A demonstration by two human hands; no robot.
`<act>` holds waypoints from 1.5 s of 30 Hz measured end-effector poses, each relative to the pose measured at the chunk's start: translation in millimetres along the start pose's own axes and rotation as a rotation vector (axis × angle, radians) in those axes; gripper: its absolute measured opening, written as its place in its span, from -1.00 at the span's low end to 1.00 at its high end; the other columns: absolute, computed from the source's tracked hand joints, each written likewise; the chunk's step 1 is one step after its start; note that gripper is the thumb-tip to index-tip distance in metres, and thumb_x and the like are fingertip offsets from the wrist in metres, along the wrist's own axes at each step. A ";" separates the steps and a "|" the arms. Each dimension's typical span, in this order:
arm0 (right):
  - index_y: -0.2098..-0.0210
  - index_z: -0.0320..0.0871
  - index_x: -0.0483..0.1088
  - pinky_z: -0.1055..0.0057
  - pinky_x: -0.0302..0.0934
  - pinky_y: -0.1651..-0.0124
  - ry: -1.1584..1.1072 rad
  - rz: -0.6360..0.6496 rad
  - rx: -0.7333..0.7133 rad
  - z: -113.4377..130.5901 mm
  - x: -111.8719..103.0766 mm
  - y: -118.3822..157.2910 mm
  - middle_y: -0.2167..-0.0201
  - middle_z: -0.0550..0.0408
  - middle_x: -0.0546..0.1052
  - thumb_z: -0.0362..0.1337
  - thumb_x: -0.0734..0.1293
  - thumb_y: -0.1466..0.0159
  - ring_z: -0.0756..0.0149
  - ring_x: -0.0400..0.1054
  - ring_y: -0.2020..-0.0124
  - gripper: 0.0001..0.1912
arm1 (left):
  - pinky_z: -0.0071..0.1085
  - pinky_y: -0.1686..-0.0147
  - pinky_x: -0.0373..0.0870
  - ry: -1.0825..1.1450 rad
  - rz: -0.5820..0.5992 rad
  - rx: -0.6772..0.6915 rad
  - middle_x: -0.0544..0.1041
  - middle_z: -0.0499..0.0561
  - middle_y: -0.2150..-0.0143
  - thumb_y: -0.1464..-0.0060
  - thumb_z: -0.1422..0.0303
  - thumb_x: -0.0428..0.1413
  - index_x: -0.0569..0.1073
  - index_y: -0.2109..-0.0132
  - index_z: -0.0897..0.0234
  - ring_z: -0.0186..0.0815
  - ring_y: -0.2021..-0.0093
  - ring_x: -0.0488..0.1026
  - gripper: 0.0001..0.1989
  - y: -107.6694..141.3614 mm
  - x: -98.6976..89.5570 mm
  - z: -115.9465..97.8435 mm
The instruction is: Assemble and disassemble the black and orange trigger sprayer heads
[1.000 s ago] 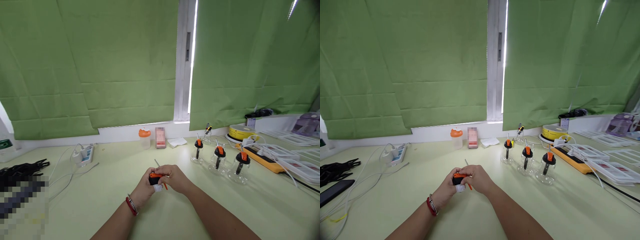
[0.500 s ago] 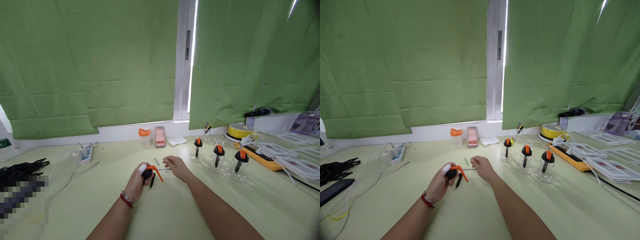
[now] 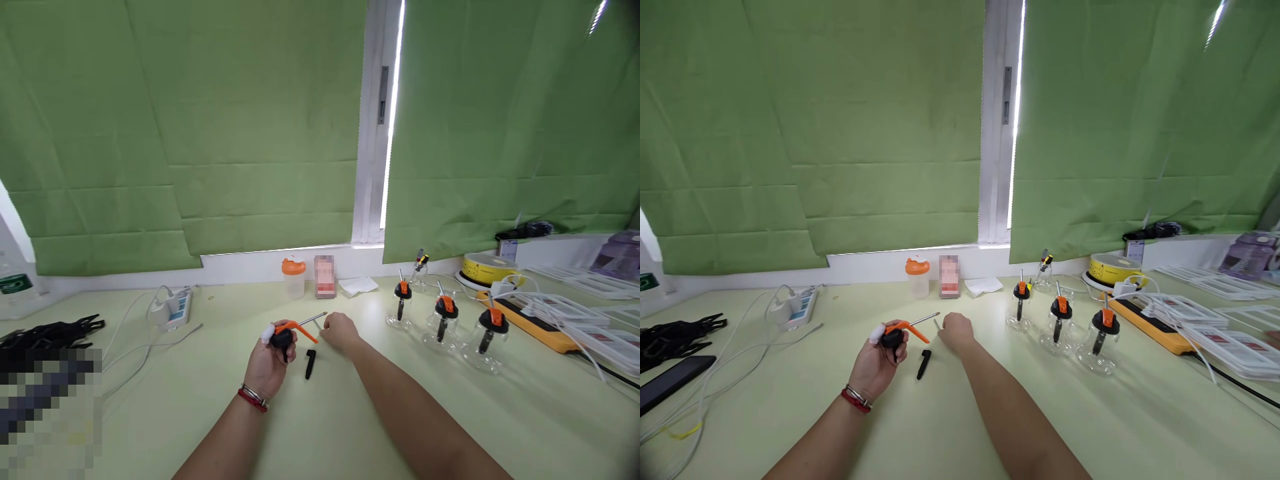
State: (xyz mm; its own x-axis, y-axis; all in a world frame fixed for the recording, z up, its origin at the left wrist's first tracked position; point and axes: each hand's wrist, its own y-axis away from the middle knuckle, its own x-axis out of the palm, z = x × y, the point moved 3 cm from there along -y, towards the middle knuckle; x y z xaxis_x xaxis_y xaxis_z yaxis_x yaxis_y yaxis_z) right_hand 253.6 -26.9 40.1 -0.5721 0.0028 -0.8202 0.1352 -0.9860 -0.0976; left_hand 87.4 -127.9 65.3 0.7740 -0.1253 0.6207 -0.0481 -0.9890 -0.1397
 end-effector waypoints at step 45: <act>0.42 -0.17 0.44 0.46 0.23 0.34 -0.657 -0.138 -0.320 49.5 -70.9 79.5 0.49 0.12 0.49 -0.27 0.27 -0.09 0.39 0.33 0.43 -0.86 | -0.48 0.57 0.05 -0.202 0.170 -0.277 0.46 0.05 0.44 -0.11 0.21 -0.07 0.36 0.21 0.34 -0.47 0.64 0.22 -0.72 13.8 26.4 35.4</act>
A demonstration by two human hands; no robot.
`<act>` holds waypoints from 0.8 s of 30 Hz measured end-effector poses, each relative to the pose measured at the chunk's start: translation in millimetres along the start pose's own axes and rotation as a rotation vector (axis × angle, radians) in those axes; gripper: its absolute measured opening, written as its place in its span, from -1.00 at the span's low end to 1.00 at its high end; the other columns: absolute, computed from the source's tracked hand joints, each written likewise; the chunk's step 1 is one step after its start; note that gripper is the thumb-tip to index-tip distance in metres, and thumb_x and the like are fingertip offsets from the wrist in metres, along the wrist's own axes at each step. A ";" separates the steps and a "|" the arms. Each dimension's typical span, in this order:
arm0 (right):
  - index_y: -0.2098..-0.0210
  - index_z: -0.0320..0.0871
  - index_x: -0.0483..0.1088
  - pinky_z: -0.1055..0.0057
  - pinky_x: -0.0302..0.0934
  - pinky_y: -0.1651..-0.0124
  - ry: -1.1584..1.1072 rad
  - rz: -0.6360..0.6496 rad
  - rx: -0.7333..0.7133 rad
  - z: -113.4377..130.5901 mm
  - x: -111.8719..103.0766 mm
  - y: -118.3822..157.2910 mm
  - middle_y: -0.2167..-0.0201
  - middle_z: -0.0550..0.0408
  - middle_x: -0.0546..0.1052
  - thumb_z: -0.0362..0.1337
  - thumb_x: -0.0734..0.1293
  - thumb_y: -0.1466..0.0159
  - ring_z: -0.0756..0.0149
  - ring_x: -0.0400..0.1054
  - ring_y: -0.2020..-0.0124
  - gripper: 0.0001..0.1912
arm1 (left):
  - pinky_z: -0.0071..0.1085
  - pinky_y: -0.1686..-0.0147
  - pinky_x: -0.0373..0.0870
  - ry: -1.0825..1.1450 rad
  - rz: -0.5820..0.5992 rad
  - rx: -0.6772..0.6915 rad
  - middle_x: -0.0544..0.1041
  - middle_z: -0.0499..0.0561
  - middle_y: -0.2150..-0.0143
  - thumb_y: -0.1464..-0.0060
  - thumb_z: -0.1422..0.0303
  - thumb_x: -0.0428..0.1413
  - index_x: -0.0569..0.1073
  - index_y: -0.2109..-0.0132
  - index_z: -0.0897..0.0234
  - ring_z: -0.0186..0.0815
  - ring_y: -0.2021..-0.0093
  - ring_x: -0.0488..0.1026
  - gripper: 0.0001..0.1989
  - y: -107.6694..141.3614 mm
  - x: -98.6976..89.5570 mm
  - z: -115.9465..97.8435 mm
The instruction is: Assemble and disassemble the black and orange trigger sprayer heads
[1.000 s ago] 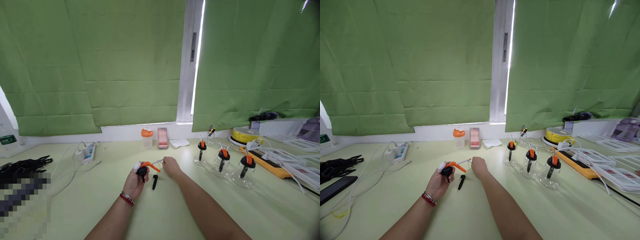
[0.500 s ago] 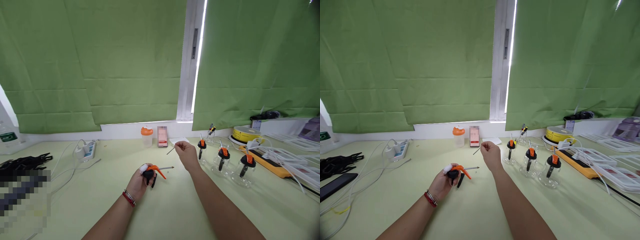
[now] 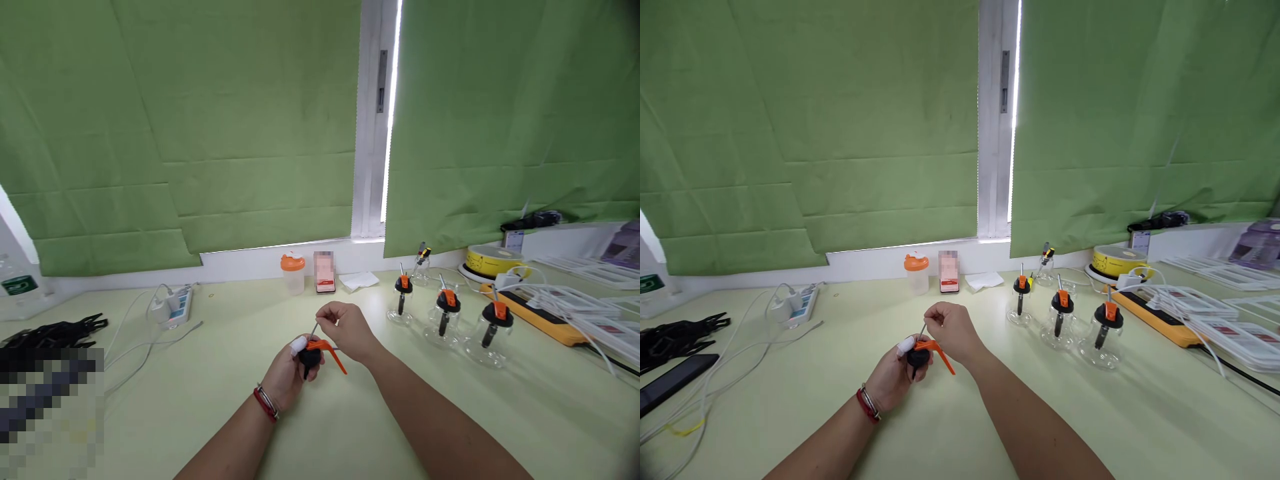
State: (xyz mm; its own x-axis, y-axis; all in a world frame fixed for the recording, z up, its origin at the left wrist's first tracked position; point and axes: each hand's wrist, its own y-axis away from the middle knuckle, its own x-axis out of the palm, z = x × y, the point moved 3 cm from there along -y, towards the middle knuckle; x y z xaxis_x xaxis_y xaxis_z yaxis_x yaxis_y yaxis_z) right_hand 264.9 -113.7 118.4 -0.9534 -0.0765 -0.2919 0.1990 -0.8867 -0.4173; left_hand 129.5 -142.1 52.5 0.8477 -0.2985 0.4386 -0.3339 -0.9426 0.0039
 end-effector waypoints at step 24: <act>0.43 -0.18 0.42 0.44 0.23 0.36 -0.048 -0.021 0.023 -12.8 9.7 0.9 0.51 0.12 0.46 -0.25 0.27 -0.08 0.39 0.31 0.46 -0.85 | -0.48 0.60 0.05 0.042 -0.018 0.010 0.42 -0.01 0.47 -0.11 0.13 -0.05 0.34 0.24 0.30 -0.46 0.63 0.21 -0.70 -6.2 -9.4 9.0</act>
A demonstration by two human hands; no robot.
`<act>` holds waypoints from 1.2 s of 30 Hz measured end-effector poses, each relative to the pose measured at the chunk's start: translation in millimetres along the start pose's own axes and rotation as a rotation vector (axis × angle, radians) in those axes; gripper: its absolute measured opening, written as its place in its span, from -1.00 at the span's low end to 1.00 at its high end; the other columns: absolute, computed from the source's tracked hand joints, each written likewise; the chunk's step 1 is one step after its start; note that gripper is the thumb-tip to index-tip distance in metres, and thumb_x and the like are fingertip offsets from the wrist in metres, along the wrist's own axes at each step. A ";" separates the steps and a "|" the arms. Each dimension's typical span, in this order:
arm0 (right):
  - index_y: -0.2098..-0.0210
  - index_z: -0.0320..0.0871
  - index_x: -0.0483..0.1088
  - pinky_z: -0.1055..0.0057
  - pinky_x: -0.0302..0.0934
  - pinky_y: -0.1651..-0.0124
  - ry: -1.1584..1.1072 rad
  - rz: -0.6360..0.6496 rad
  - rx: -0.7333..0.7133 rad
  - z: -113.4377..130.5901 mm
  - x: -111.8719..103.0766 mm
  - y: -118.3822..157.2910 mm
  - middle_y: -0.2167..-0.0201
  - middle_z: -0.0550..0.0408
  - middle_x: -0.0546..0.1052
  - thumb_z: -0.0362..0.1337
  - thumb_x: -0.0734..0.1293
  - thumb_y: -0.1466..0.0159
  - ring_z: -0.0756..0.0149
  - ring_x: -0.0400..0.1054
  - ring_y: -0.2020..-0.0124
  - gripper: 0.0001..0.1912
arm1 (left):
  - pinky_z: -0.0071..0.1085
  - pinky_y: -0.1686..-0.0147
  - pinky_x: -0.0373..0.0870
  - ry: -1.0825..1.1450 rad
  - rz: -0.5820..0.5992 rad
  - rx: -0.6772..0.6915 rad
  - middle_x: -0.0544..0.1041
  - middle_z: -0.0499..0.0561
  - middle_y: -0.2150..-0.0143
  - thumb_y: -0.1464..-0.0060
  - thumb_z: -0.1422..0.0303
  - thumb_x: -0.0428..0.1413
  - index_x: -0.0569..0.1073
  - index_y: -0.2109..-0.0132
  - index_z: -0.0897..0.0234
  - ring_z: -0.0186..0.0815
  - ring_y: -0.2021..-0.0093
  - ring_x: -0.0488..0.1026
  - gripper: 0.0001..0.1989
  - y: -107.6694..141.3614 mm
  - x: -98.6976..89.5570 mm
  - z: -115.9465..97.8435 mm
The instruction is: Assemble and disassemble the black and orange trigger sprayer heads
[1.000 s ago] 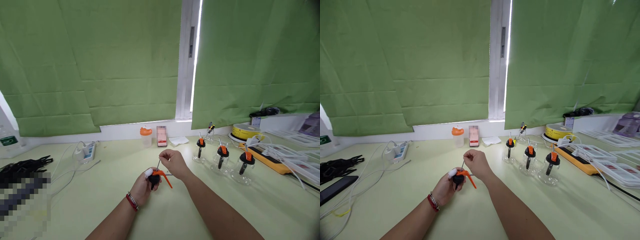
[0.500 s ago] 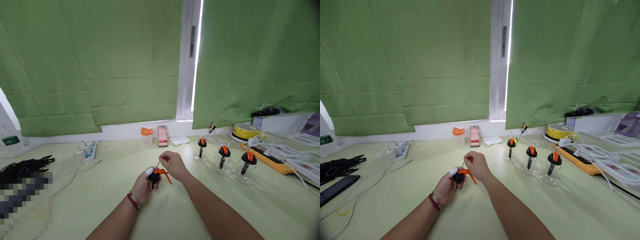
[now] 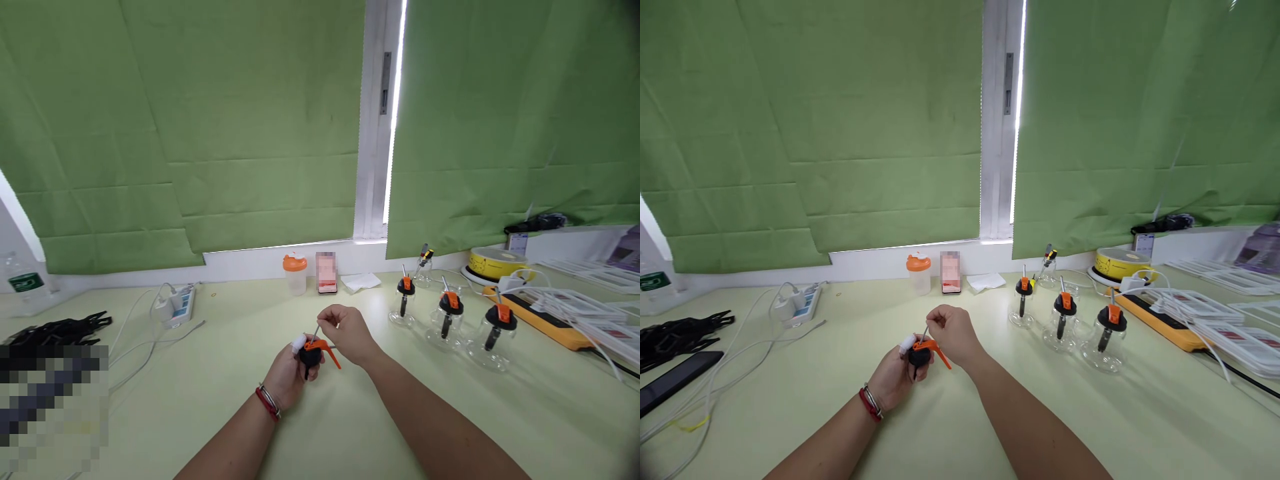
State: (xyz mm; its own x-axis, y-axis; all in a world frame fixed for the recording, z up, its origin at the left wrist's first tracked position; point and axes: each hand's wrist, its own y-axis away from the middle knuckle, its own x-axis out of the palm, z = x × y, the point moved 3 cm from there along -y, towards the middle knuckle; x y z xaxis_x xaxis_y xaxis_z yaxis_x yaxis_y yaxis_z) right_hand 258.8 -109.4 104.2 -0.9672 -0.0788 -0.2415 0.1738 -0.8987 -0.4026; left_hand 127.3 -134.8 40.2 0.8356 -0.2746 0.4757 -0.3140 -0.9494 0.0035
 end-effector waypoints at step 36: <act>0.44 -0.18 0.41 0.44 0.29 0.42 -0.072 0.081 0.077 -2.1 9.8 7.4 0.51 0.13 0.46 -0.25 0.28 -0.08 0.37 0.37 0.50 -0.87 | -0.51 0.64 -0.07 -0.138 -0.029 -0.150 0.37 -0.04 0.54 -0.06 0.05 -0.03 0.33 0.34 0.31 -0.53 0.69 0.07 -0.63 6.9 10.2 -0.2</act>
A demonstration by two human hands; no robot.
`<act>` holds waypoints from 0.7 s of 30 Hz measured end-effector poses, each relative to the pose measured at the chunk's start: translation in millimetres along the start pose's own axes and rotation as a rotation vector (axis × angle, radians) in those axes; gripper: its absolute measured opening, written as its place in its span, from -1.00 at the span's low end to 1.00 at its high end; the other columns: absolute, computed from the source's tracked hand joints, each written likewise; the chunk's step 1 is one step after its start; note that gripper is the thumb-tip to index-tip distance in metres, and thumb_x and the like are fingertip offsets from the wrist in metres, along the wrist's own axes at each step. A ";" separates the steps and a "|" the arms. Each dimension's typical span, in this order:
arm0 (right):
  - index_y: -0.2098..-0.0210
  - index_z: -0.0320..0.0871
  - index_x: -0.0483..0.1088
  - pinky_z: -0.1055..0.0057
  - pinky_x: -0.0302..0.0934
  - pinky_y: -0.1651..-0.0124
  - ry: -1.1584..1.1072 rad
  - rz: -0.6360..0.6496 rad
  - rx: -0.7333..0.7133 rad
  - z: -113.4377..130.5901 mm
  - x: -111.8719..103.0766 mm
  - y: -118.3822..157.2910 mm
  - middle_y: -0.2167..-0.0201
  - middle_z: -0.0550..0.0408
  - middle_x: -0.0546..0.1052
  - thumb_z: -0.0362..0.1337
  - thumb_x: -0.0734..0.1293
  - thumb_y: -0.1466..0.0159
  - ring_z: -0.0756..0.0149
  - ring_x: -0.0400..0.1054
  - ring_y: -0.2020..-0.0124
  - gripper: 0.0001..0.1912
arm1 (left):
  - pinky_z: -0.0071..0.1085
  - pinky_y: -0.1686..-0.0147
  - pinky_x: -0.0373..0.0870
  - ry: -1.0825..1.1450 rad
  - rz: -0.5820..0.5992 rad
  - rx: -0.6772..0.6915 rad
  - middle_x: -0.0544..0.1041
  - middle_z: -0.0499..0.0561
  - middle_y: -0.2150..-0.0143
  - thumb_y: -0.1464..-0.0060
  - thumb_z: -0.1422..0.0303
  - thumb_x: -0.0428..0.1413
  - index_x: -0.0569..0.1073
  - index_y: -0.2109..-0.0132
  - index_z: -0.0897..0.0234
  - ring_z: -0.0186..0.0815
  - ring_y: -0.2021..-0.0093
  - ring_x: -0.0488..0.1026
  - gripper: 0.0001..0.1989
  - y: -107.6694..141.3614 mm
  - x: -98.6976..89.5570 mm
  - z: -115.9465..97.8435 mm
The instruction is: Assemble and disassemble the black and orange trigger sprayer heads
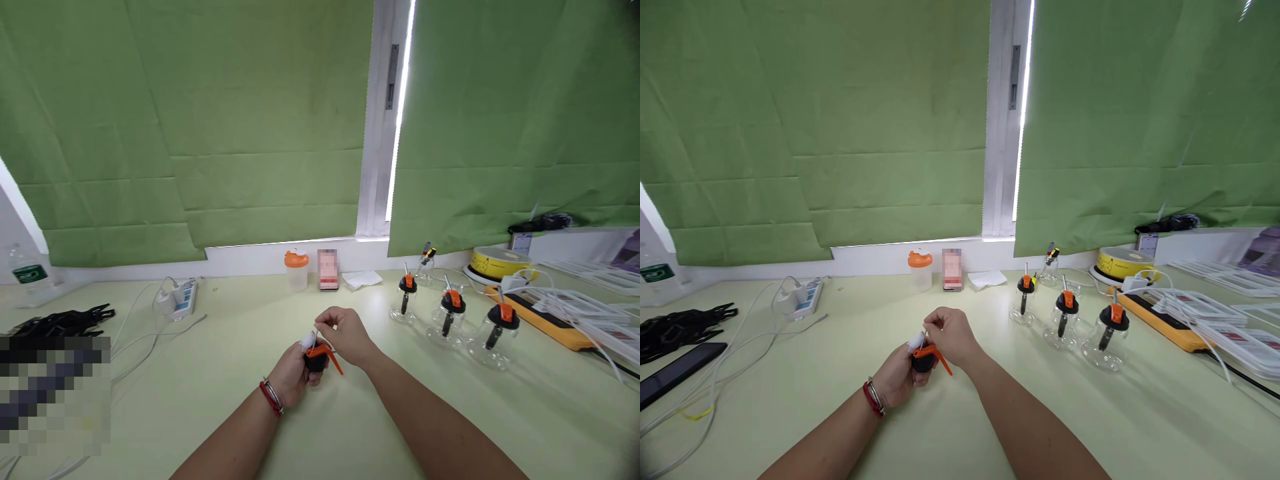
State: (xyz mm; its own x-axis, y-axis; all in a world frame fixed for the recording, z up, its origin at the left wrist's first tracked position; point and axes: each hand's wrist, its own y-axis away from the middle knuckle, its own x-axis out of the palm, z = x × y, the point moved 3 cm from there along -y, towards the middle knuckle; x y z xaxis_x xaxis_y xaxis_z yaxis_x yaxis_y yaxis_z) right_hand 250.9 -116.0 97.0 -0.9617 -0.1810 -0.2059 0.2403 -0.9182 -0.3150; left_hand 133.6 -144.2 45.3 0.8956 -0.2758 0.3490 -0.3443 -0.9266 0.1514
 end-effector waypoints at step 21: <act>0.21 -0.03 0.42 0.17 -0.04 -0.09 0.675 0.347 -0.444 21.6 8.6 13.6 0.00 0.08 0.38 -0.35 0.41 -0.04 0.18 0.18 -0.03 -0.70 | -0.44 0.36 0.28 0.100 -0.001 0.233 0.45 0.04 0.32 -0.06 0.06 0.05 0.45 0.21 0.30 -0.32 0.31 0.35 -0.63 0.4 -12.5 -17.6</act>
State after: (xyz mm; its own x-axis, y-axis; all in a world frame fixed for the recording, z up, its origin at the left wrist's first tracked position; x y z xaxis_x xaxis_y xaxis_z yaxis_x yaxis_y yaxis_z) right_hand 243.1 -137.6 111.0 -0.5749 -0.0486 -0.8168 0.6689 -0.6029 -0.4349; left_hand 117.3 -136.6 57.3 0.8599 -0.2586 0.4401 -0.2585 -0.9641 -0.0613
